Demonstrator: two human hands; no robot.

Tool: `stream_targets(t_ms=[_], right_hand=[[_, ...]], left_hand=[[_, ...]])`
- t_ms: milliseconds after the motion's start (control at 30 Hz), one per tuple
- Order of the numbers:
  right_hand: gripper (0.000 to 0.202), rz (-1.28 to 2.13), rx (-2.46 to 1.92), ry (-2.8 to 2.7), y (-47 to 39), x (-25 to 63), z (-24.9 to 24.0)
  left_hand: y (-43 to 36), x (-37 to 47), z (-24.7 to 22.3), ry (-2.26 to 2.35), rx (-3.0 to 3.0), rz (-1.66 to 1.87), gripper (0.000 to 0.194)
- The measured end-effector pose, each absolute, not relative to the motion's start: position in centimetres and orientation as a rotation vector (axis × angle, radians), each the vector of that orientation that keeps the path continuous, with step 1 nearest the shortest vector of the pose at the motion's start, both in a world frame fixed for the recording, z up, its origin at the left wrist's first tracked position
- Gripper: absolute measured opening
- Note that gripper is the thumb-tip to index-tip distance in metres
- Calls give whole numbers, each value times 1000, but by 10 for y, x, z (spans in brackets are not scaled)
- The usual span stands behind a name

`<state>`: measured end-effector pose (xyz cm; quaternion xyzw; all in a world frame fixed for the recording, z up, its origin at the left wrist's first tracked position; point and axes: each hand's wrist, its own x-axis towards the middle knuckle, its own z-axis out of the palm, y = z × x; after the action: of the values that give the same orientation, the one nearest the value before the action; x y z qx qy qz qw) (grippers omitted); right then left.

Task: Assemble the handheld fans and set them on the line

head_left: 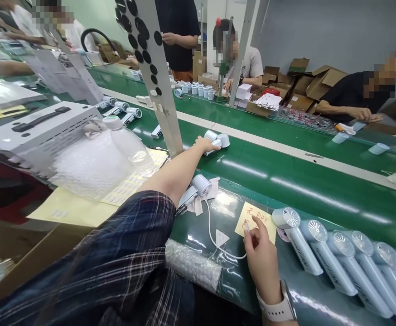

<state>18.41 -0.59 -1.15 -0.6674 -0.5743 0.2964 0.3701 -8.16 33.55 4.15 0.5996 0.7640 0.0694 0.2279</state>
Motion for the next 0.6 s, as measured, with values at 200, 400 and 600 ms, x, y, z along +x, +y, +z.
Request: stream_targets(t_ms=[200,400,600], right_hand=[[73,1057,-1641,-1252,1,191,-5],[74,1136,-1588,-1209,0,194,2],[72,1238,-1474,-1278,0,189,8]], left_hand=[[310,-60,65,1744,1593,460,46],[213,-59,105,1174,1500,911,54],[68,-74,99,385,961,1120,69]])
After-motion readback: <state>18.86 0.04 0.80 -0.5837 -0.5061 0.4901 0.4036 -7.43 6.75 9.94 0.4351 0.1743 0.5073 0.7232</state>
